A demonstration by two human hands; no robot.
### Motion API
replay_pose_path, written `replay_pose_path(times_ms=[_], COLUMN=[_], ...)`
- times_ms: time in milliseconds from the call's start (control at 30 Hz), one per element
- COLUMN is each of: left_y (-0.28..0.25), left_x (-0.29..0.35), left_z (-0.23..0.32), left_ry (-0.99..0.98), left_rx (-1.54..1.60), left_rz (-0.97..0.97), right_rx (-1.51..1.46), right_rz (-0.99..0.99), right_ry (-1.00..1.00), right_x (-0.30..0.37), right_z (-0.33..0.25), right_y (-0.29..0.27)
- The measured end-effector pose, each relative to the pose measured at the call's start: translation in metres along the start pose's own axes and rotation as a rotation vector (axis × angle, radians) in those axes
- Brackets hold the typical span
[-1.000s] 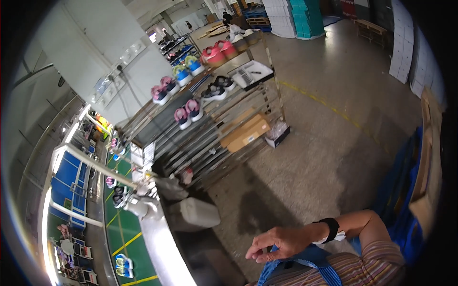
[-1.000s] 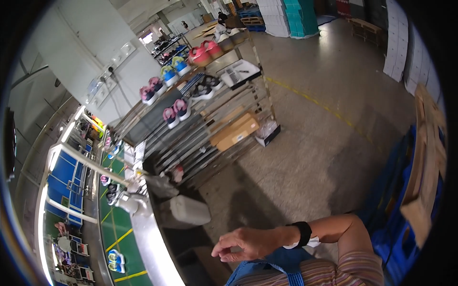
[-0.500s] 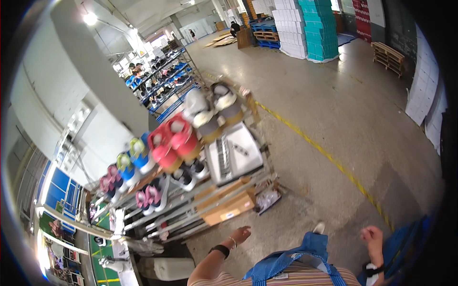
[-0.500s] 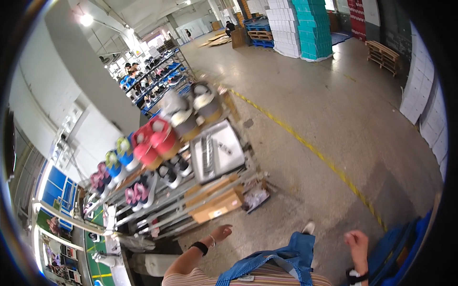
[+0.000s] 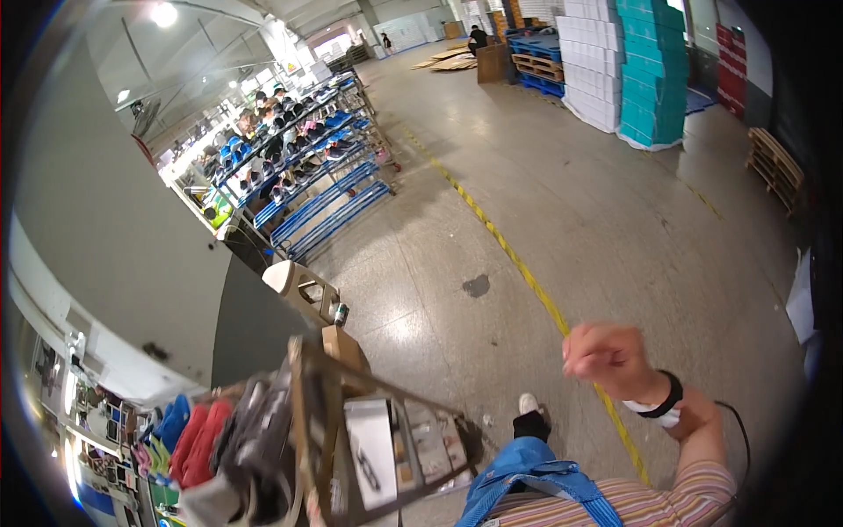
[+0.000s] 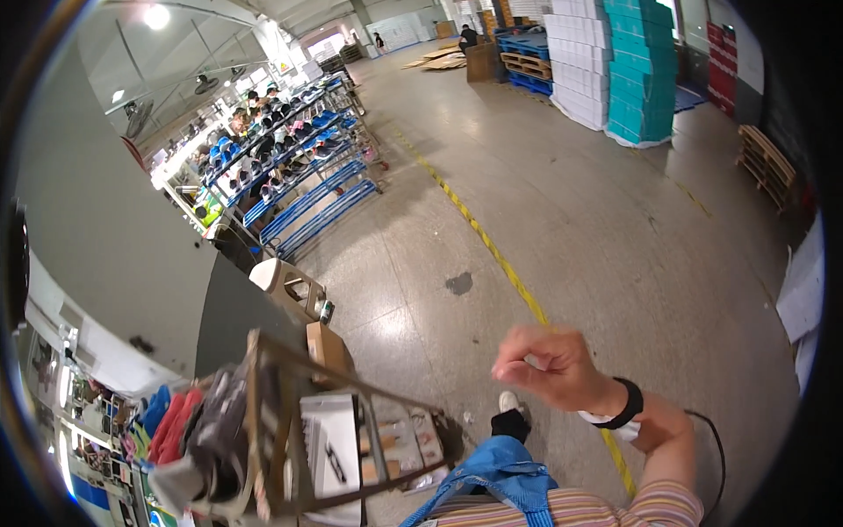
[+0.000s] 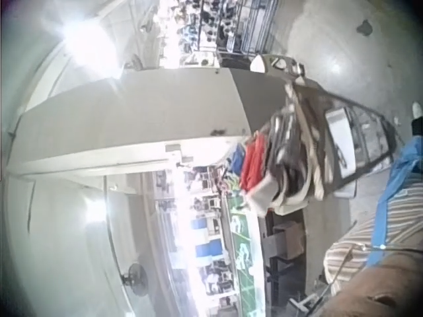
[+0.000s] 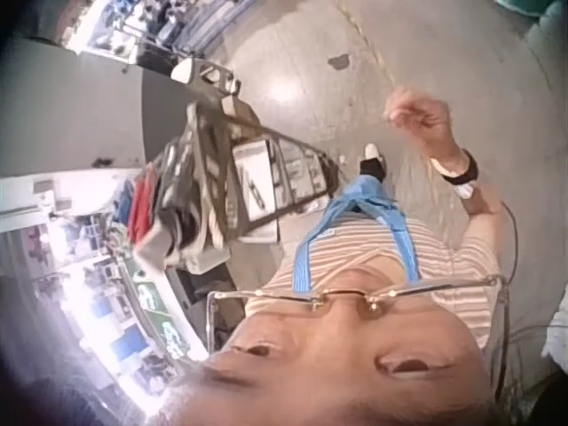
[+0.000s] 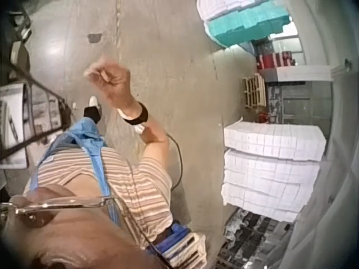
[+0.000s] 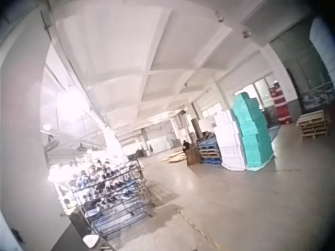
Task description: Cleaning and inspecting shoes on a conveyor belt in a shoe manufacturing facility.
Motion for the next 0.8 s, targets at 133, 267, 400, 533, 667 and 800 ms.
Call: replay_pose_path(times_ms=[133, 267, 400, 533, 667, 800], left_y=[-0.100, -0.151, -0.274, -0.374, -0.519, -0.623], left_x=[-0.048, -0.058, -0.077, -0.084, -0.104, -0.132], left_z=[0.064, 0.103, 0.166, 0.229, 0.305, 0.378], left_ry=[-0.015, -0.079, -0.120, -0.200, -0.248, -0.267], left_rx=[0.042, 0.136, 0.141, 0.185, 0.237, 0.362], left_rz=[0.036, 0.027, 0.071, 0.113, 0.196, 0.262], right_rx=[-0.384, -0.503, -0.399, -0.518, -0.420, -0.827], right_rz=[0.098, 0.185, -0.146, -0.410, -0.258, 0.227], right_ry=[-0.611, -0.639, -0.565, -0.659, -0.674, -0.627], right_x=[-0.134, -0.232, -0.305, -0.366, -0.517, -0.670], right_z=[-0.013, 0.023, 0.090, 0.207, 0.284, 0.390], right_y=[-0.048, -0.091, -0.182, -0.269, -0.305, -0.286])
Point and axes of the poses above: each hand's wrist, its own x-axis away from the middle knuckle, its own y-axis out of the palm, z = x × y, the point moved 4 cm from there along -x, towards the middle knuckle, and after that the axes turned 7 degrees about -y, right-handed, at the moved point
